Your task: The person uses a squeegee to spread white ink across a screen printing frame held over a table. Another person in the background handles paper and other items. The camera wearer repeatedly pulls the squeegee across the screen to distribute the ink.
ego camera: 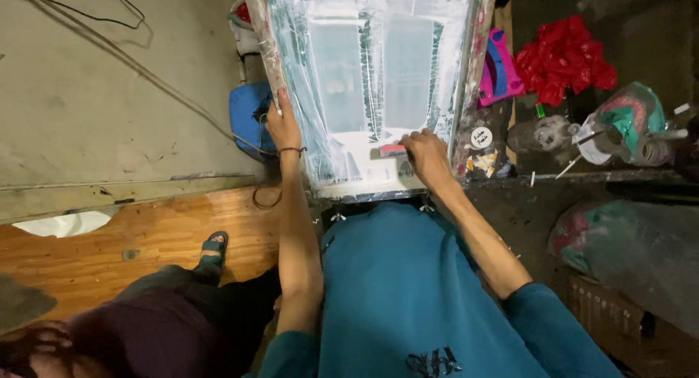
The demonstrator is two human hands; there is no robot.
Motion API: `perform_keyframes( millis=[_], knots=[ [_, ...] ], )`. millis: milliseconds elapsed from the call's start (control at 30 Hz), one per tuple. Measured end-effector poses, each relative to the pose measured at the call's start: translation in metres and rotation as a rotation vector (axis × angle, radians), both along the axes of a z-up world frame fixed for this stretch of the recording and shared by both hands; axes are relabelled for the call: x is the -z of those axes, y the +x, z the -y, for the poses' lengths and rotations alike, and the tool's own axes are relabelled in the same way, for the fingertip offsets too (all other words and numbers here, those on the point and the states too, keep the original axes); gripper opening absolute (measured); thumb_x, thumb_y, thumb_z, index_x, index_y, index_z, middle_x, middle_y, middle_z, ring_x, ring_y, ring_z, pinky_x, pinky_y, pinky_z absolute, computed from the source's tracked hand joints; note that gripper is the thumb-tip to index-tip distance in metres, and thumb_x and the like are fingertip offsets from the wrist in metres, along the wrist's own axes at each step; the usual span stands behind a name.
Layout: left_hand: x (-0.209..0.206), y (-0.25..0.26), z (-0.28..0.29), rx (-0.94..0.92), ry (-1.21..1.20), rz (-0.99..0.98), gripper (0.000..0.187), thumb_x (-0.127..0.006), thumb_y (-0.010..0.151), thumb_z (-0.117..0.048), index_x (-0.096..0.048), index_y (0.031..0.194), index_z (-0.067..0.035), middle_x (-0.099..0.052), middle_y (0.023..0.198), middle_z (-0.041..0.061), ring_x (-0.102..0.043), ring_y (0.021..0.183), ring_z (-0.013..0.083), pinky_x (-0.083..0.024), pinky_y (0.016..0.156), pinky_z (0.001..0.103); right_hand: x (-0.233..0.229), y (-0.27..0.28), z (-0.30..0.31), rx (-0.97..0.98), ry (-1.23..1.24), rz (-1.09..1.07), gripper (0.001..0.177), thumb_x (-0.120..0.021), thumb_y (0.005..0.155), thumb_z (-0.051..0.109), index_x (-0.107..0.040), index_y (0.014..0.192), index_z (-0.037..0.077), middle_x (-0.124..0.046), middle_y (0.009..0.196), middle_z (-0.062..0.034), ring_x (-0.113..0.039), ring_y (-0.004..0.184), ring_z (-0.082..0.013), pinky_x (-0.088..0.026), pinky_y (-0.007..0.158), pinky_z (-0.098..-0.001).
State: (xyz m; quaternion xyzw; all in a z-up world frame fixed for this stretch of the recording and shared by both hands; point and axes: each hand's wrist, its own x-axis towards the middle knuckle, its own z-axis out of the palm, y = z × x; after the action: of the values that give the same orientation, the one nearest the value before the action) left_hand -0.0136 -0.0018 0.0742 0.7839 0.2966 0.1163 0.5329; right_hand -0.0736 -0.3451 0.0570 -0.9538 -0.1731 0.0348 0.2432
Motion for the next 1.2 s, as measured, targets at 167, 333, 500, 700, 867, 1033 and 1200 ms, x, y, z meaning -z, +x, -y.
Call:
perform_keyframes(
  millis=[167, 333, 500, 700, 867, 1033, 1200],
  knots=[
    [0.014, 0.0, -0.001, 0.011, 0.007, 0.008, 0.064, -0.044, 0.101, -0.065, -0.074, 0.112, -0.009, -0.073, 0.107, 0.027, -0.065, 0.111, 0.0492, -0.048, 0.097, 0.058, 0.014, 0.053, 0.006, -0.103, -0.074, 0.04, 0.014, -0.07, 0.088, 0.008, -0.075, 0.099, 0.016, -0.069, 0.084, -0.0082, -0.067, 0.089, -0.0315, -0.057, 0.08, -0.0457],
    [-0.002, -0.005, 0.004, 0.0, 0.012, 0.041, 0.062, -0.045, 0.103, -0.065, -0.073, 0.11, -0.01, -0.075, 0.104, 0.024, -0.067, 0.109, 0.0478, -0.05, 0.094, 0.055, -0.066, 0.141, -0.003, -0.152, -0.025, 0.289, 0.017, -0.06, 0.098, 0.008, -0.076, 0.103, 0.012, -0.064, 0.083, -0.0158, -0.063, 0.087, -0.0378, -0.055, 0.077, -0.05],
    [0.013, 0.006, 0.002, 0.034, 0.09, -0.05, 0.07, -0.035, 0.098, -0.064, -0.071, 0.111, -0.006, -0.073, 0.112, 0.026, -0.062, 0.109, 0.0499, -0.042, 0.094, 0.051, -0.123, 0.165, -0.025, -0.108, -0.077, 0.402, 0.032, -0.069, 0.076, -0.014, -0.076, 0.102, 0.004, -0.069, 0.086, -0.0136, -0.053, 0.079, -0.033, -0.04, 0.056, -0.0451],
    [0.042, 0.028, 0.005, -0.035, 0.125, -0.067, 0.063, -0.044, 0.098, -0.059, -0.076, 0.11, -0.006, -0.076, 0.105, 0.023, -0.067, 0.104, 0.0453, -0.048, 0.091, 0.05, -0.12, 0.18, -0.022, -0.115, 0.038, 0.368, 0.036, -0.063, 0.076, -0.009, -0.075, 0.108, 0.003, -0.065, 0.089, -0.0184, -0.053, 0.083, -0.0406, -0.04, 0.066, -0.0497],
    [0.09, 0.047, -0.002, 0.046, 0.219, -0.054, 0.077, -0.035, 0.098, -0.068, -0.074, 0.092, -0.002, -0.071, 0.075, 0.018, -0.067, 0.071, 0.0353, -0.045, 0.068, 0.048, -0.027, 0.229, -0.027, -0.077, -0.1, 0.423, 0.02, -0.064, 0.089, 0.001, -0.076, 0.103, 0.009, -0.068, 0.087, -0.0136, -0.057, 0.08, -0.037, -0.042, 0.06, -0.0498],
    [0.178, 0.063, -0.013, -0.003, 0.275, -0.261, 0.068, -0.042, 0.097, -0.06, -0.071, 0.081, -0.001, -0.072, 0.083, 0.027, -0.069, 0.085, 0.0476, -0.045, 0.074, 0.056, 0.078, 0.247, -0.024, 0.005, -0.21, 0.24, 0.029, -0.053, 0.099, 0.02, -0.075, 0.119, 0.017, -0.066, 0.099, -0.0099, -0.052, 0.094, -0.0326, -0.043, 0.077, -0.0511],
    [0.153, 0.059, -0.007, 0.027, 0.224, -0.097, 0.066, -0.036, 0.106, -0.051, -0.075, 0.096, 0.002, -0.069, 0.074, 0.027, -0.068, 0.07, 0.045, -0.05, 0.061, 0.046, 0.048, 0.158, -0.02, -0.039, -0.269, 0.237, 0.032, -0.059, 0.093, 0.002, -0.076, 0.118, 0.014, -0.071, 0.102, -0.0141, -0.063, 0.094, -0.036, -0.054, 0.074, -0.0481]
  ],
)
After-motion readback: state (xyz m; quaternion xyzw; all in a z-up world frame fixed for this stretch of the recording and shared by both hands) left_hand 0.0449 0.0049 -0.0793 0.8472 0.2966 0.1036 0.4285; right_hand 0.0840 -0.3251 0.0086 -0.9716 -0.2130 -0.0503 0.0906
